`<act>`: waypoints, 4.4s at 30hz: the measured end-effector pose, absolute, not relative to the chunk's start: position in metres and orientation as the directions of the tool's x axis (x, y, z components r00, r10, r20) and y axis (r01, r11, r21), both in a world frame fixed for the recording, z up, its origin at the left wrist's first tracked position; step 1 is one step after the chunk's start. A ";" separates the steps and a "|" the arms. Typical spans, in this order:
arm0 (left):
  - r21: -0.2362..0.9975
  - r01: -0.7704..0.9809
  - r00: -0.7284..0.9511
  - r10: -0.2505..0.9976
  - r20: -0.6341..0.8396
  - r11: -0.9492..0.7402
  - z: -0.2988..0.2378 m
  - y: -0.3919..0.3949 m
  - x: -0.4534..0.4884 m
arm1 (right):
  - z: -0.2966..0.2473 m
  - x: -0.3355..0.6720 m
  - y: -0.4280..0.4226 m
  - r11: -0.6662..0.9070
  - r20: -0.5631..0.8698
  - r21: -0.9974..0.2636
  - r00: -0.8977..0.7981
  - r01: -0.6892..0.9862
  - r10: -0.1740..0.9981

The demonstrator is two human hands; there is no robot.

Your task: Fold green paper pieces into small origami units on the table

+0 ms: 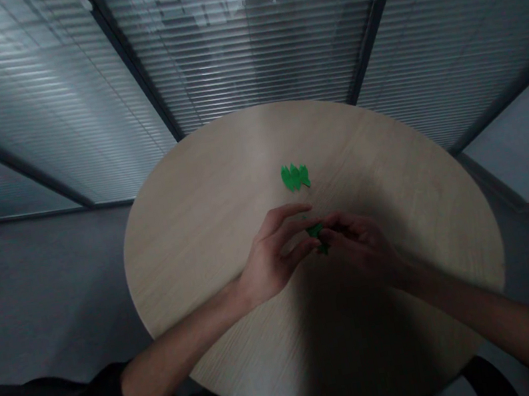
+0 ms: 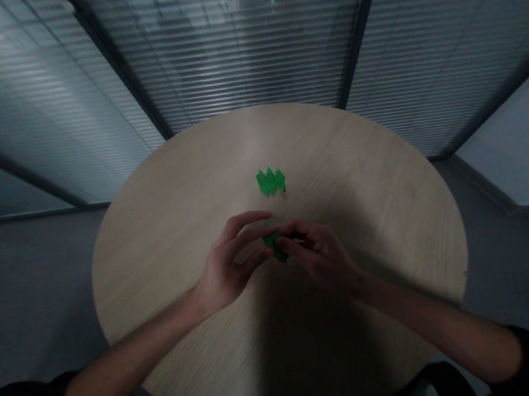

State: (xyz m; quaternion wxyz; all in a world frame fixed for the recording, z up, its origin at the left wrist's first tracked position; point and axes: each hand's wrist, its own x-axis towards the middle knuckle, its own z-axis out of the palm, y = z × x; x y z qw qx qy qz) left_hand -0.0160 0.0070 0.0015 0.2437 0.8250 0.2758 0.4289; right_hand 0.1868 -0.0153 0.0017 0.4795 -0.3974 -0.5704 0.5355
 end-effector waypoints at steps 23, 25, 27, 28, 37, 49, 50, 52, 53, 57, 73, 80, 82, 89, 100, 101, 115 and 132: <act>0.834 0.203 0.401 0.820 0.408 -0.514 0.003 0.005 -0.011 | 0.007 0.189 -0.013 0.076 0.060 -0.996 -0.280 0.045 0.958; 0.844 0.219 0.383 0.839 0.387 -0.490 0.002 0.007 -0.011 | 0.007 0.189 -0.014 0.167 0.131 -0.974 -0.220 0.152 0.967; 0.844 0.238 0.382 0.845 0.375 -0.481 0.001 0.008 -0.010 | 0.006 0.188 -0.014 0.179 0.133 -0.962 -0.220 0.204 0.966; 0.845 0.241 0.387 0.846 0.368 -0.478 0.001 0.008 -0.010 | 0.005 0.188 -0.014 0.169 0.121 -0.964 -0.230 0.205 0.966; 0.781 0.199 0.325 0.791 0.518 -0.592 -0.003 0.004 -0.010 | 0.003 0.188 -0.013 0.104 0.100 -0.995 -0.253 0.002 0.962; 0.618 0.169 0.460 0.616 0.640 -0.768 0.002 0.003 -0.013 | 0.006 0.190 -0.015 0.163 0.155 -0.987 -0.240 0.014 0.958; 0.606 0.172 0.465 0.607 0.645 -0.776 0.002 0.003 -0.014 | 0.006 0.191 -0.015 0.170 0.159 -0.985 -0.238 0.027 0.958; 0.569 0.191 0.478 0.582 0.658 -0.800 0.001 0.002 -0.018 | 0.007 0.191 -0.015 0.168 0.153 -0.985 -0.237 0.042 0.959; 0.541 0.203 0.494 0.563 0.663 -0.816 0.001 0.002 -0.019 | 0.007 0.192 -0.015 0.162 0.148 -0.986 -0.240 0.041 0.960; 0.433 0.255 0.547 0.499 0.673 -0.864 0.004 0.003 -0.024 | 0.007 0.193 -0.015 0.144 0.135 -0.989 -0.257 0.018 0.957; 0.533 0.201 0.464 0.559 0.687 -0.822 -0.005 0.003 -0.020 | 0.004 0.192 -0.014 0.105 0.115 -0.993 -0.276 -0.050 0.954; 0.507 0.243 0.503 0.554 0.663 -0.827 -0.007 0.004 -0.023 | 0.004 0.191 -0.014 0.066 0.087 -0.994 -0.280 -0.082 0.956; 0.479 0.254 0.506 0.538 0.674 -0.840 -0.007 0.005 -0.023 | 0.005 0.191 -0.015 0.064 0.080 -0.996 -0.280 -0.068 0.957; 0.339 0.348 0.539 0.482 0.690 -0.874 -0.002 0.005 -0.023 | 0.004 0.191 -0.013 0.047 0.066 -0.996 -0.246 -0.080 0.967; 0.449 0.332 0.473 0.558 0.682 -0.830 0.000 0.006 -0.018 | 0.004 0.190 -0.013 0.055 0.074 -0.995 -0.242 -0.084 0.967; 0.516 0.315 0.456 0.604 0.654 -0.797 0.001 0.006 -0.017 | 0.004 0.189 -0.013 0.066 0.080 -0.995 -0.233 -0.069 0.969; 0.852 0.269 0.413 0.853 0.320 -0.450 0.007 0.002 -0.011 | 0.006 0.185 -0.017 0.167 0.145 -0.979 -0.176 0.115 0.974; 0.999 -0.009 0.484 0.874 0.039 -0.040 0.002 0.006 -0.008 | 0.004 0.183 -0.018 0.100 0.087 -0.992 -0.168 0.072 0.982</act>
